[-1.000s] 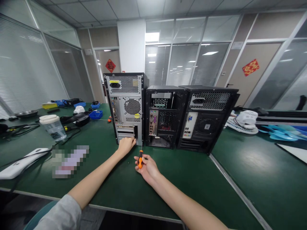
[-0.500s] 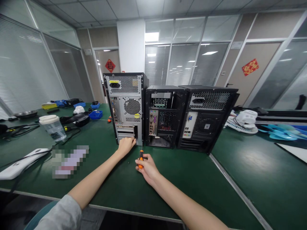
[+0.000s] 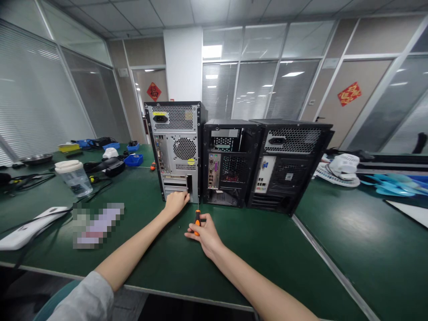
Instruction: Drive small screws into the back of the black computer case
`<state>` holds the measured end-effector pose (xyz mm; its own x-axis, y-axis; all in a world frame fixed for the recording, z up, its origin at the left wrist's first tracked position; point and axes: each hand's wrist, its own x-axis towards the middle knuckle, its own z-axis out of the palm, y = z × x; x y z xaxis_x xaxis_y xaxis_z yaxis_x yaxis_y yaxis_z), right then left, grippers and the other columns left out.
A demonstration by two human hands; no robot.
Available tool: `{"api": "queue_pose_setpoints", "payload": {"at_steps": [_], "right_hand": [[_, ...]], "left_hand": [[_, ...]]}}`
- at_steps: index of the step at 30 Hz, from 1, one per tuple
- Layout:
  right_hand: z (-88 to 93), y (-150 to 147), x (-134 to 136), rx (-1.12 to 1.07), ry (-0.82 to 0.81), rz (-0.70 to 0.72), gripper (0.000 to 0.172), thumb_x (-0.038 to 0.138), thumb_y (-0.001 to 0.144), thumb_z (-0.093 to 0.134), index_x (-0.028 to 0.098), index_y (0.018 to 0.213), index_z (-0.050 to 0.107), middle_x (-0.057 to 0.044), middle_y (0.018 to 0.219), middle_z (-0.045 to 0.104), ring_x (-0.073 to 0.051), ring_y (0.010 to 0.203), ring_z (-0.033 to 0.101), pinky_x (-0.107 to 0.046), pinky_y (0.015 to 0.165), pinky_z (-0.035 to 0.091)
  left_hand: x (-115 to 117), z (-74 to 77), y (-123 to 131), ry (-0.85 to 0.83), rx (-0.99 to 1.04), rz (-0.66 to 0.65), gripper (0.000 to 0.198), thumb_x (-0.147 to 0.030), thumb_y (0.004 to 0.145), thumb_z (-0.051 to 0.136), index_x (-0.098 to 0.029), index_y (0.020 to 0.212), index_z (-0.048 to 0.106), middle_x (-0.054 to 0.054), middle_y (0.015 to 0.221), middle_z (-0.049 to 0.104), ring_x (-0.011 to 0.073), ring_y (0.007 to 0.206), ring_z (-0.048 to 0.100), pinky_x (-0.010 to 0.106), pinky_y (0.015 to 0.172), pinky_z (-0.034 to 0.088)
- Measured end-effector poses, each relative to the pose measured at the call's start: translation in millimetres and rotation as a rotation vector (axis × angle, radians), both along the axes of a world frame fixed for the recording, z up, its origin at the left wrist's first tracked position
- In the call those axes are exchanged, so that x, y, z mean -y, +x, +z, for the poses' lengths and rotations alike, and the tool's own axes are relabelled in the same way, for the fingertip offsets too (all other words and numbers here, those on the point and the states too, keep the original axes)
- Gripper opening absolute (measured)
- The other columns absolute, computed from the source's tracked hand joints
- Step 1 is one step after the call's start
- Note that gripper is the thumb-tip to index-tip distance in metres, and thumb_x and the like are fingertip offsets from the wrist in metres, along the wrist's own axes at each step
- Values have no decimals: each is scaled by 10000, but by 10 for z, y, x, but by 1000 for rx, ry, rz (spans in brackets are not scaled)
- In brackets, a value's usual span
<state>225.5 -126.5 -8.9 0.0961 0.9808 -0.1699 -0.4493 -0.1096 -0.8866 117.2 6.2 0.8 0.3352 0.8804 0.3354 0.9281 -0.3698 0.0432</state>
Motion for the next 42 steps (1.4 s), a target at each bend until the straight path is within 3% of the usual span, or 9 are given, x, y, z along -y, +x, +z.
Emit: {"api": "queue_pose_setpoints", "payload": {"at_steps": [5, 9, 14, 31, 42], "right_hand": [[-6, -18, 6, 94, -5, -20, 386, 178, 577, 680, 183, 813, 375, 90, 590, 494, -105, 542, 591, -318, 538, 554], [-1, -28, 3, 203, -23, -11, 341, 191, 619, 643, 174, 838, 382, 80, 612, 481, -97, 467, 568, -240, 387, 498], [4, -29, -8, 241, -31, 0, 322, 204, 635, 633, 159, 854, 401, 68, 639, 472, -82, 415, 544, -201, 316, 446], [53, -37, 22, 117, -46, 37, 238, 144, 681, 587, 141, 861, 430, 43, 634, 474, -102, 477, 573, -213, 384, 478], [71, -22, 33, -29, -76, 64, 213, 101, 663, 567, 132, 848, 468, -14, 747, 558, -113, 534, 582, -240, 447, 470]], "left_hand": [[-9, -9, -2, -1, 13, -8, 457, -400, 841, 225, -173, 850, 621, 101, 796, 642, 203, 761, 612, 303, 690, 435], [-6, -9, -3, 0, 13, -16, 473, -411, 844, 215, -174, 856, 624, 101, 789, 640, 207, 762, 612, 306, 689, 436], [2, -5, 0, -7, 21, -10, 474, -412, 843, 223, -165, 857, 628, 109, 792, 638, 202, 767, 611, 301, 702, 435], [10, 8, 1, 5, 17, -14, 473, -405, 845, 213, -166, 835, 621, 97, 789, 639, 209, 757, 613, 308, 687, 442], [21, 18, 5, -30, 37, -6, 488, -415, 846, 216, -148, 863, 624, 110, 816, 636, 189, 786, 605, 285, 722, 428]]}}
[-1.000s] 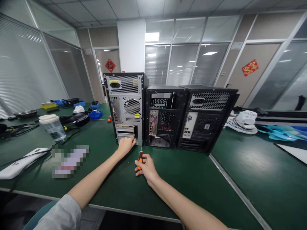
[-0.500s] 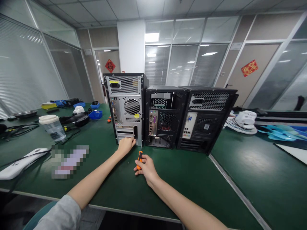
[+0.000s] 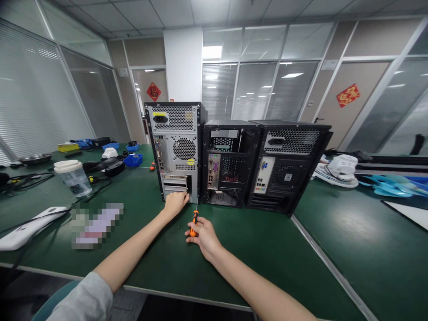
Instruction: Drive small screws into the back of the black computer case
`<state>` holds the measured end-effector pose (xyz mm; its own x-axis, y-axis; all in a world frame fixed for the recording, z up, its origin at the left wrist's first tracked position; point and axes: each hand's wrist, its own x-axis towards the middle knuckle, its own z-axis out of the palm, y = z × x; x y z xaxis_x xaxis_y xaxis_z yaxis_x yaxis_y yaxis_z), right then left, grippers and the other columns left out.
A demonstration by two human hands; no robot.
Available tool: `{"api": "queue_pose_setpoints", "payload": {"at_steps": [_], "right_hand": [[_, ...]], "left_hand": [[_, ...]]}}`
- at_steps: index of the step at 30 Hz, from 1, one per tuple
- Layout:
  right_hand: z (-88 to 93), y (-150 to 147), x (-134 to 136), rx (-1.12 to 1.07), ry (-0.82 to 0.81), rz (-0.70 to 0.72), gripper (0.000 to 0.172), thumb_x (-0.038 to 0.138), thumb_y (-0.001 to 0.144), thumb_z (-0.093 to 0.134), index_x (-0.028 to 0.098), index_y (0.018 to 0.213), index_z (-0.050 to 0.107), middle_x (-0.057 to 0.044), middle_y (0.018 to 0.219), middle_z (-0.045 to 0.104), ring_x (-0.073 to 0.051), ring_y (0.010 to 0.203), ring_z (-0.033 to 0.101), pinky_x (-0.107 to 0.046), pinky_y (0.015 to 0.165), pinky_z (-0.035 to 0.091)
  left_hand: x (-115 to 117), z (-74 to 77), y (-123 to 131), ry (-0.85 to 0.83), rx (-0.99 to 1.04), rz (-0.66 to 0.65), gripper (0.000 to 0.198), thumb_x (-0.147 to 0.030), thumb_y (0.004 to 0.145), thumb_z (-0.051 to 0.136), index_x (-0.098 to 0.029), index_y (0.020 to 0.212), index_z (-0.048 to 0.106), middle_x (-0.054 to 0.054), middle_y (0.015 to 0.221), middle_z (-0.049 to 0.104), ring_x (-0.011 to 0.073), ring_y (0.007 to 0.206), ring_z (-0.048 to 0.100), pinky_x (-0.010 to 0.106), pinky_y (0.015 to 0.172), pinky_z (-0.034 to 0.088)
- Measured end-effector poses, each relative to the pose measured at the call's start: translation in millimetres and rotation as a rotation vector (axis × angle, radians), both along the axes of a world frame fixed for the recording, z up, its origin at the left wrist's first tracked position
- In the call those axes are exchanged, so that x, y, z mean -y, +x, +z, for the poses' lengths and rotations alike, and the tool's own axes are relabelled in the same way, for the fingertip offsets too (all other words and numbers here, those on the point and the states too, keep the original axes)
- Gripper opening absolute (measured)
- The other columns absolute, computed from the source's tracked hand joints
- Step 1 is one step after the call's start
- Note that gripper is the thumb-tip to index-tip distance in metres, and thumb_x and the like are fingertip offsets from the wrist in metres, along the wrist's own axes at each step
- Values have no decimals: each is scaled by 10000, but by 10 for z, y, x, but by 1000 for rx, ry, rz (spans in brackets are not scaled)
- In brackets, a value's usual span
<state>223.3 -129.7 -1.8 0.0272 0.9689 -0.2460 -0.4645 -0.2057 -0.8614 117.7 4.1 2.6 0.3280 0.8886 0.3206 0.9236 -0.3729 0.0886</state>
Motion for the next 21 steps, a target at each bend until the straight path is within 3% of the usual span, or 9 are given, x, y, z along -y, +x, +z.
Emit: {"api": "queue_pose_setpoints", "payload": {"at_steps": [6, 21], "right_hand": [[-55, 40, -51, -195, -118, 49, 237, 58, 688, 545, 146, 899, 483, -30, 732, 603, -120, 552, 595, -261, 522, 453], [-16, 26, -42, -325, -80, 72, 129, 72, 778, 466, 147, 881, 485, -62, 770, 645, -123, 573, 601, -260, 552, 446]], "left_hand": [[-6, -9, -2, 29, -13, -7, 472, -396, 847, 213, -156, 843, 620, 103, 799, 636, 201, 764, 610, 296, 694, 431], [-21, -23, -8, 37, -16, -9, 462, -400, 846, 221, -167, 853, 620, 103, 789, 638, 211, 759, 615, 319, 688, 442]]}}
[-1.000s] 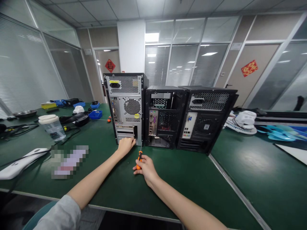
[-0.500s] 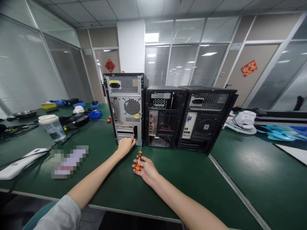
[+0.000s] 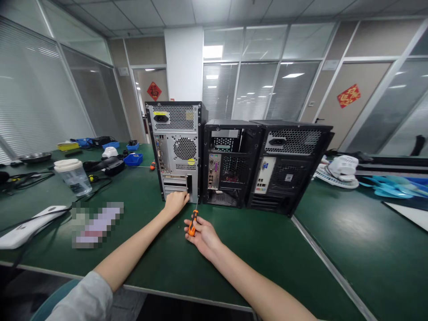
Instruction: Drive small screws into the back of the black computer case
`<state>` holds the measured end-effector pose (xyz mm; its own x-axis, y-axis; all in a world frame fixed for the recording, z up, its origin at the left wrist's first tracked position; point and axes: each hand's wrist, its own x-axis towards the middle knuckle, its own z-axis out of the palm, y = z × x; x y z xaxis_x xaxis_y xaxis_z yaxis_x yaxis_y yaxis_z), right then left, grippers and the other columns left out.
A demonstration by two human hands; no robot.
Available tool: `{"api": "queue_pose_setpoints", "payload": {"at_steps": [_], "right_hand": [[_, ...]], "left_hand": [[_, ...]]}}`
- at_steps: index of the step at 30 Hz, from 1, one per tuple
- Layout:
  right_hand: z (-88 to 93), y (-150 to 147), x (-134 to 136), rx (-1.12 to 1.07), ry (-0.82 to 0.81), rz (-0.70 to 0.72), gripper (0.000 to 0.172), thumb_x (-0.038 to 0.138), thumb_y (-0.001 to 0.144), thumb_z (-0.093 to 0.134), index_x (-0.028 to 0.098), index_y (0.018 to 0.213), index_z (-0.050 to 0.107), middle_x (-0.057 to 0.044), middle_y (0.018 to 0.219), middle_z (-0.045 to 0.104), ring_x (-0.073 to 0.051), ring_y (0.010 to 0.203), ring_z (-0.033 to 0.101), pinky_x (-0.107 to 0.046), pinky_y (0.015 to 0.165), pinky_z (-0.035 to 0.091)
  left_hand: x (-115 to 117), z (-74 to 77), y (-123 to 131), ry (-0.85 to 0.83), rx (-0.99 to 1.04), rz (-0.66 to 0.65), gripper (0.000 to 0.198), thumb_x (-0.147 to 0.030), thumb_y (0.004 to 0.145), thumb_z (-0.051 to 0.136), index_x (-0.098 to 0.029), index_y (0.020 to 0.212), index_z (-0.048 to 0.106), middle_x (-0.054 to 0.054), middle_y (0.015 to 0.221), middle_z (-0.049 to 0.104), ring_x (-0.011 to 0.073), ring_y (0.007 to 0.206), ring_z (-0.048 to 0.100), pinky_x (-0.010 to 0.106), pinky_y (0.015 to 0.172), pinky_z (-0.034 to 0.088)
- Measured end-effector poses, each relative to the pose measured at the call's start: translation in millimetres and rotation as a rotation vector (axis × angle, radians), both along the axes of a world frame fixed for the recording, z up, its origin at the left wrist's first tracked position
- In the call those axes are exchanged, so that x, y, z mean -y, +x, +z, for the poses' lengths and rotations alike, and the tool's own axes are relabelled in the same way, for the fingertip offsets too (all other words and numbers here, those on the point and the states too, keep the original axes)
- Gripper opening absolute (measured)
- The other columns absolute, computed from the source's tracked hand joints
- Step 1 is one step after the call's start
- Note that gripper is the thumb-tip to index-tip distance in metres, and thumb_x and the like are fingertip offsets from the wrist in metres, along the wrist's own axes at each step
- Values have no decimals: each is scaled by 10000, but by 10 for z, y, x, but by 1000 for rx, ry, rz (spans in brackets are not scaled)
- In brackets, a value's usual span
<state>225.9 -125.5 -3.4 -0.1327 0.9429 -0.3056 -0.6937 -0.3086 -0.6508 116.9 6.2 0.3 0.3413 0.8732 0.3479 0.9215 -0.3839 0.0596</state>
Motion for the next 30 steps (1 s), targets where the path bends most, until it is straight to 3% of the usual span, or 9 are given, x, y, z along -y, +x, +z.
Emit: {"api": "queue_pose_setpoints", "payload": {"at_steps": [8, 20, 30], "right_hand": [[36, -8, 18, -16, 9, -33, 101, 62, 771, 469, 147, 729, 434, -123, 868, 655, -141, 606, 614, -279, 567, 449], [65, -23, 40, -31, -8, -74, 137, 35, 759, 460, 165, 732, 429, -64, 752, 648, -148, 627, 624, -311, 612, 463], [42, 2, 17, -38, -14, -30, 123, 38, 763, 452, 142, 798, 508, -73, 767, 640, -147, 660, 626, -313, 646, 467]], "left_hand": [[5, 2, -4, -5, 3, -7, 449, -387, 848, 226, -164, 849, 615, 100, 790, 637, 203, 762, 613, 308, 692, 435], [5, 6, -1, -13, 7, -7, 469, -398, 848, 218, -162, 852, 623, 100, 800, 640, 196, 771, 611, 290, 698, 432], [27, 32, 10, -42, 13, 12, 490, -416, 847, 212, -153, 876, 624, 107, 812, 634, 189, 794, 606, 272, 711, 422]]}}
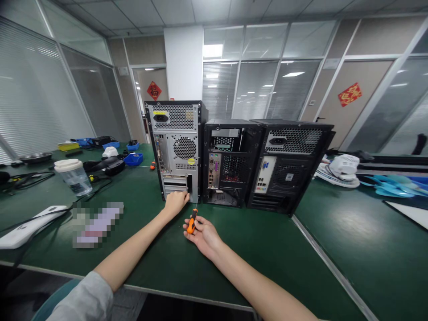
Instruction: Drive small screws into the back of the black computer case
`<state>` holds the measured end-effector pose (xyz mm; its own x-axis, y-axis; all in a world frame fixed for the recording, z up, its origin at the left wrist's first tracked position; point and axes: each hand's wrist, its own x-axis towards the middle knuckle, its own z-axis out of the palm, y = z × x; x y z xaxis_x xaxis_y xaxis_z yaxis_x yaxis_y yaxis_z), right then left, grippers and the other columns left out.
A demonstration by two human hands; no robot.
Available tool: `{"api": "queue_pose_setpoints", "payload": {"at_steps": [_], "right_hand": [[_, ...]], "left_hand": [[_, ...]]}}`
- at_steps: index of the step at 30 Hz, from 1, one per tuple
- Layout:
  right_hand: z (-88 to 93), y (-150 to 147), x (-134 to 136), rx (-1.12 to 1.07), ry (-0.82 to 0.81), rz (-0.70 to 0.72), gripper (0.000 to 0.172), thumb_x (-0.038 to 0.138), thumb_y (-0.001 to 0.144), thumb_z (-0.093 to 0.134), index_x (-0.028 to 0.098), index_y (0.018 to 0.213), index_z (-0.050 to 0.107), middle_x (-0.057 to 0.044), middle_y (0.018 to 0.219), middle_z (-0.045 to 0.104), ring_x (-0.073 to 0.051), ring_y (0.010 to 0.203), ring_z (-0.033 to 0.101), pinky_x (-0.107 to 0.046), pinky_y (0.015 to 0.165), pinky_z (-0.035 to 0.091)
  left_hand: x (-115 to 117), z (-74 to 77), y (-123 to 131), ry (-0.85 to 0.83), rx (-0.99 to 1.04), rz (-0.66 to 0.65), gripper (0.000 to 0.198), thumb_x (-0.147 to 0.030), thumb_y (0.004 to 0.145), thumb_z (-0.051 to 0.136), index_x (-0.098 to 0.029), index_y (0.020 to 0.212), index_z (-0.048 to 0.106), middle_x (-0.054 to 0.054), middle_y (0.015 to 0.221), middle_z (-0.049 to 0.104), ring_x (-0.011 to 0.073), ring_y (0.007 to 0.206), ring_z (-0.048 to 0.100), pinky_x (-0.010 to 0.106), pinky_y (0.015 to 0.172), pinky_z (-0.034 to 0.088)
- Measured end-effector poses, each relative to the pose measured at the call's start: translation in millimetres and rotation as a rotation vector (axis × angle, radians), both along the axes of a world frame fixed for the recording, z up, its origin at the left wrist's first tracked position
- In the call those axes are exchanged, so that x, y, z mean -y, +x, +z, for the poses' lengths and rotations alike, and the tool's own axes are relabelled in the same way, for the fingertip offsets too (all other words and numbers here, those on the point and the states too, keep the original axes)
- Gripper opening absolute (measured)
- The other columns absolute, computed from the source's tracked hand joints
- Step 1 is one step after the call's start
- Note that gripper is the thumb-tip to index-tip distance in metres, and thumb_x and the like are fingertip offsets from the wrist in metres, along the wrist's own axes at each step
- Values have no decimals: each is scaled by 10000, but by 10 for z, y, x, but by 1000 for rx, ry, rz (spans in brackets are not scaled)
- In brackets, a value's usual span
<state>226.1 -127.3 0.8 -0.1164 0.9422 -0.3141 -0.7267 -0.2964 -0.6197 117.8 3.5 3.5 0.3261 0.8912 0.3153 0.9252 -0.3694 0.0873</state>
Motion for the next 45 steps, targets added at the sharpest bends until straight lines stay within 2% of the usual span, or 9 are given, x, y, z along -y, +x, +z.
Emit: {"api": "queue_pose_setpoints", "payload": {"at_steps": [5, 15, 20, 23, 26, 29, 31, 37, 45], "right_hand": [[-3, -3, 4, -2, 0, -1, 132, 35, 760, 453, 138, 804, 522, -67, 754, 638, -147, 666, 628, -315, 657, 473], [6, -3, 6, 3, -5, -3, 173, 23, 772, 414, 119, 847, 537, -76, 735, 640, -146, 644, 627, -275, 588, 470], [-7, 14, -16, 0, -10, -11, 165, 56, 794, 407, 111, 846, 553, -86, 723, 643, -128, 593, 600, -241, 526, 445], [-4, 23, -41, 2, -30, -33, 123, 147, 810, 456, 104, 813, 571, -89, 694, 638, -107, 547, 564, -215, 485, 421], [-5, 21, -58, 52, 2, -63, 92, 170, 723, 598, 99, 779, 585, -70, 676, 625, -83, 535, 537, -186, 466, 403], [-18, 11, -61, 131, 64, -77, 238, 57, 595, 676, 105, 807, 579, -25, 648, 597, -62, 530, 520, -162, 464, 400], [-31, 6, -57, 167, 76, -64, 315, 40, 575, 677, 112, 858, 561, -9, 646, 585, -63, 535, 527, -165, 475, 417], [-56, 6, -35, 233, 92, -1, 404, 120, 619, 651, 133, 984, 478, -5, 670, 588, -82, 511, 554, -175, 428, 428], [-83, 3, -13, 327, 111, 59, 404, 227, 675, 613, 177, 1025, 417, 23, 633, 580, -91, 412, 545, -187, 371, 424]], "left_hand": [[-7, -14, -6, 7, 12, -5, 483, -411, 849, 214, -155, 869, 624, 112, 806, 638, 186, 788, 606, 282, 724, 423], [-20, -28, -13, 19, 4, -15, 485, -413, 846, 214, -153, 862, 624, 111, 809, 639, 193, 780, 609, 290, 713, 433], [-14, -15, -10, 49, -20, -15, 475, -395, 846, 204, -170, 836, 622, 93, 785, 639, 234, 753, 614, 325, 661, 445], [-10, -5, -10, 34, -18, -12, 467, -388, 847, 212, -163, 841, 621, 98, 791, 641, 218, 763, 613, 312, 684, 442], [-8, 4, -13, 23, -12, -12, 468, -396, 845, 219, -157, 851, 621, 106, 797, 641, 206, 770, 612, 297, 697, 438], [-6, 3, -17, 26, -6, -20, 472, -399, 844, 219, -154, 839, 622, 108, 794, 641, 209, 767, 612, 301, 692, 437], [-7, -2, -18, 30, 0, -22, 476, -400, 844, 218, -153, 831, 624, 109, 788, 641, 210, 762, 612, 304, 690, 437], [-14, -24, -17, 37, 14, -18, 479, -411, 841, 222, -155, 831, 627, 108, 779, 639, 214, 756, 613, 308, 687, 439], [-24, -30, -22, 43, 8, -20, 480, -414, 842, 213, -166, 832, 624, 100, 780, 641, 214, 749, 613, 313, 678, 441]]}}
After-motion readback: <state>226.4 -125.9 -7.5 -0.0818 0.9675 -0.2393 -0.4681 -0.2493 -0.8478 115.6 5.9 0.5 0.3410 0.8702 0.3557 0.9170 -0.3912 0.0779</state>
